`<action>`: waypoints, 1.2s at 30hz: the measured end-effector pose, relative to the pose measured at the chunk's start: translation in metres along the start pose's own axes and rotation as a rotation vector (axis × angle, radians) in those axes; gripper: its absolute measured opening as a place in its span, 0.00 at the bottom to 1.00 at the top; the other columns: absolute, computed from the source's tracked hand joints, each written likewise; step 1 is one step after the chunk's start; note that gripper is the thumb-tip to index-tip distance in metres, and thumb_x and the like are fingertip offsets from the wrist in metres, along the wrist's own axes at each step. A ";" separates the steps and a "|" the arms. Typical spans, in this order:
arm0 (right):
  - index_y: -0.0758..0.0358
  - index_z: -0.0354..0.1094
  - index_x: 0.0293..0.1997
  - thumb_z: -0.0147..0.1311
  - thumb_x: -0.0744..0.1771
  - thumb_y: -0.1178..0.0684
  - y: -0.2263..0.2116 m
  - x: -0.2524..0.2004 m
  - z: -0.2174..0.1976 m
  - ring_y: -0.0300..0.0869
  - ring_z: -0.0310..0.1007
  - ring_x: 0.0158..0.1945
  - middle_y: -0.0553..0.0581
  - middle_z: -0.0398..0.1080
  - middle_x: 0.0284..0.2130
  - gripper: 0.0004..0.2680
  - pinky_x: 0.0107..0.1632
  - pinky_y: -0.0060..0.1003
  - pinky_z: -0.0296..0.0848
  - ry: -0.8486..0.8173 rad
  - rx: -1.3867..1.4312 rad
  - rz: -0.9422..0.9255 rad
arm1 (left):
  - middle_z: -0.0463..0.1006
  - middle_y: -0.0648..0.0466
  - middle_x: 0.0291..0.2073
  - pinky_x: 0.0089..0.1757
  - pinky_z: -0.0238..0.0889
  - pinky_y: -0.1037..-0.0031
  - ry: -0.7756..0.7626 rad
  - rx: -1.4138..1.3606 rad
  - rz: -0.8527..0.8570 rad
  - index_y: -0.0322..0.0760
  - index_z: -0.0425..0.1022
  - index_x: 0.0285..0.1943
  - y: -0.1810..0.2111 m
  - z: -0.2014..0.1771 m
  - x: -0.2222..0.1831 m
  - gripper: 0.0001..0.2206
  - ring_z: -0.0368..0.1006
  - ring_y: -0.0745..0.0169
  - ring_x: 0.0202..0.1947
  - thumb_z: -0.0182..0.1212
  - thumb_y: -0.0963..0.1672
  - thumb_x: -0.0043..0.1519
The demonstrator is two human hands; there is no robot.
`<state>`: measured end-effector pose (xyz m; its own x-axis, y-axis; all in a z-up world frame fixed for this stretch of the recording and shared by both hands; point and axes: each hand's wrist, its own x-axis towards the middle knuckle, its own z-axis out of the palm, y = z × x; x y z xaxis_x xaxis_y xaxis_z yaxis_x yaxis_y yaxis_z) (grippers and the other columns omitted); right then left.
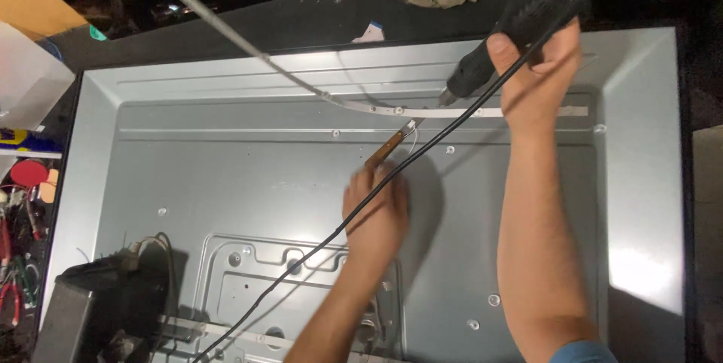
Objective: Removing LED backlight strips from a television panel using a scraper and a rotary tool.
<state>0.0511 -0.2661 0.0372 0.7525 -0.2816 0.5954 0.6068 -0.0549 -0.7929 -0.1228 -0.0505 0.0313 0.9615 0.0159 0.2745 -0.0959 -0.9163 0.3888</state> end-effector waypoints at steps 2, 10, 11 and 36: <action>0.66 0.63 0.61 0.65 0.73 0.50 0.002 0.000 -0.001 0.45 0.67 0.54 0.56 0.66 0.49 0.15 0.57 0.43 0.70 0.006 -0.004 0.016 | 0.79 0.44 0.49 0.41 0.65 0.48 0.029 0.080 -0.029 0.37 0.77 0.50 -0.026 0.036 0.024 0.08 0.73 0.34 0.44 0.60 0.44 0.67; 0.63 0.63 0.62 0.66 0.72 0.50 0.005 -0.001 -0.001 0.44 0.70 0.55 0.55 0.69 0.49 0.16 0.60 0.42 0.73 0.038 0.085 0.078 | 0.77 0.50 0.35 0.40 0.62 0.49 -0.048 0.140 -0.023 0.42 0.74 0.37 -0.049 0.052 0.067 0.10 0.73 0.38 0.37 0.63 0.48 0.67; 0.62 0.64 0.59 0.66 0.72 0.51 0.003 0.000 -0.001 0.43 0.70 0.53 0.53 0.68 0.48 0.14 0.59 0.42 0.73 0.034 0.077 0.084 | 0.77 0.51 0.31 0.37 0.63 0.51 -0.064 0.187 -0.006 0.41 0.74 0.36 -0.048 0.050 0.070 0.09 0.73 0.41 0.33 0.60 0.47 0.67; 0.60 0.64 0.55 0.65 0.71 0.55 0.004 0.000 -0.004 0.42 0.70 0.49 0.53 0.68 0.43 0.11 0.54 0.41 0.74 0.046 0.086 0.131 | 0.79 0.58 0.31 0.34 0.65 0.60 -0.354 -0.010 -0.232 0.48 0.76 0.31 -0.029 -0.021 0.037 0.12 0.75 0.49 0.31 0.60 0.51 0.65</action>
<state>0.0525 -0.2699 0.0341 0.8150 -0.3248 0.4798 0.5259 0.0671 -0.8479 -0.0894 -0.0145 0.0491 0.9869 0.0812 -0.1397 0.1327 -0.9006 0.4140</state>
